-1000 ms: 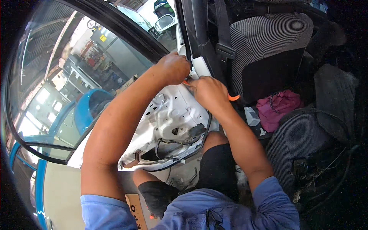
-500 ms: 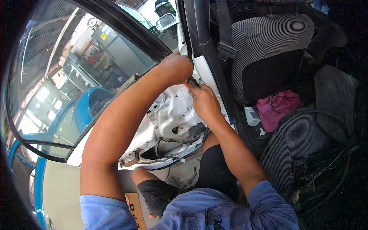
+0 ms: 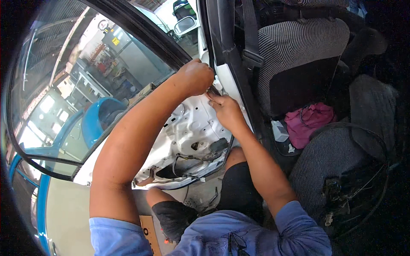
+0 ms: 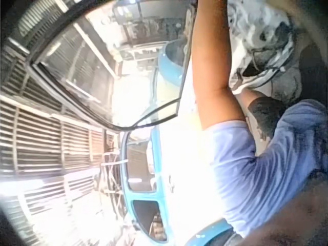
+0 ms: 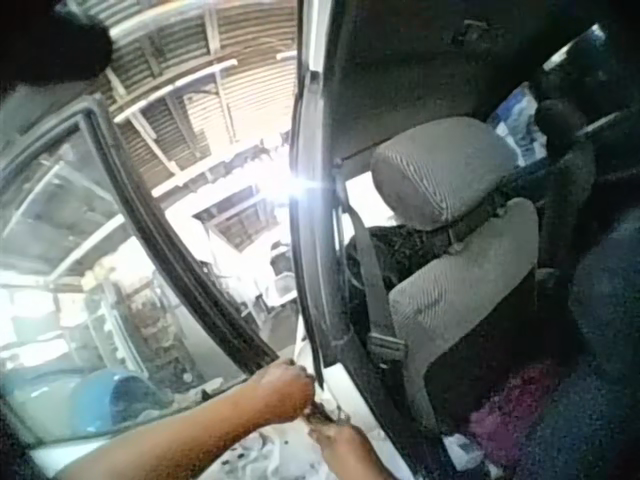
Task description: Dismantling and working on internal components of a car door.
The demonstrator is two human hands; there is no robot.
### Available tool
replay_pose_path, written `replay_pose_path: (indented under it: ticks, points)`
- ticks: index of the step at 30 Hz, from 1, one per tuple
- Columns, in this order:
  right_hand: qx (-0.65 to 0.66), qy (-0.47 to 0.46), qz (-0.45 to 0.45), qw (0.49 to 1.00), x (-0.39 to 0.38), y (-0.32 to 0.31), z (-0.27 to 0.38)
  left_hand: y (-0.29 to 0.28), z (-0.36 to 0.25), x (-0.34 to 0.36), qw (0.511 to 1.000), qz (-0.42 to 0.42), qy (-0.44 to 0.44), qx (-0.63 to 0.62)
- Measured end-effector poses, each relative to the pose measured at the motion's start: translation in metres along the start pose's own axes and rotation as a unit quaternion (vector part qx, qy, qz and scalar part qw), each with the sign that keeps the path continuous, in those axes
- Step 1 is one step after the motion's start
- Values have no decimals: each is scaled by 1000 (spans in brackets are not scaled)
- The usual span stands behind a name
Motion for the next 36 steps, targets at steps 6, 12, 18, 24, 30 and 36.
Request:
replay_pose_path:
  ticks: [6, 12, 18, 24, 30, 36]
  points:
    - [-39, 18, 33, 999, 7, -20, 8, 1, 3, -1, 1000, -24, -1, 8]
    - [-295, -100, 72, 948, 25, -51, 39, 2, 3, -1, 999, -27, -6, -23]
    - [-444, -184, 16, 877, 29, -52, 60, -4, 2, 6, 997, 30, -38, -53]
    - [-446, -233, -45, 863, 21, -41, 53, -6, 3, 9, 996, 56, -39, -50]
    - [-341, -166, -58, 924, 0, -20, 26, -11, -5, 11, 996, 63, -55, -18]
    - [-335, -85, -41, 937, -10, -24, 44, -12, -10, 13, 997, 64, -43, 1]
Point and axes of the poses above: each hand's wrist, its own x-axis towards the middle knuckle, its own y-axis out of the palm, z = x × y, the point moved 3 cm from there along x, towards the middle knuckle, and after that the axes turned 8 degrees about y, right-handed, at the moved point
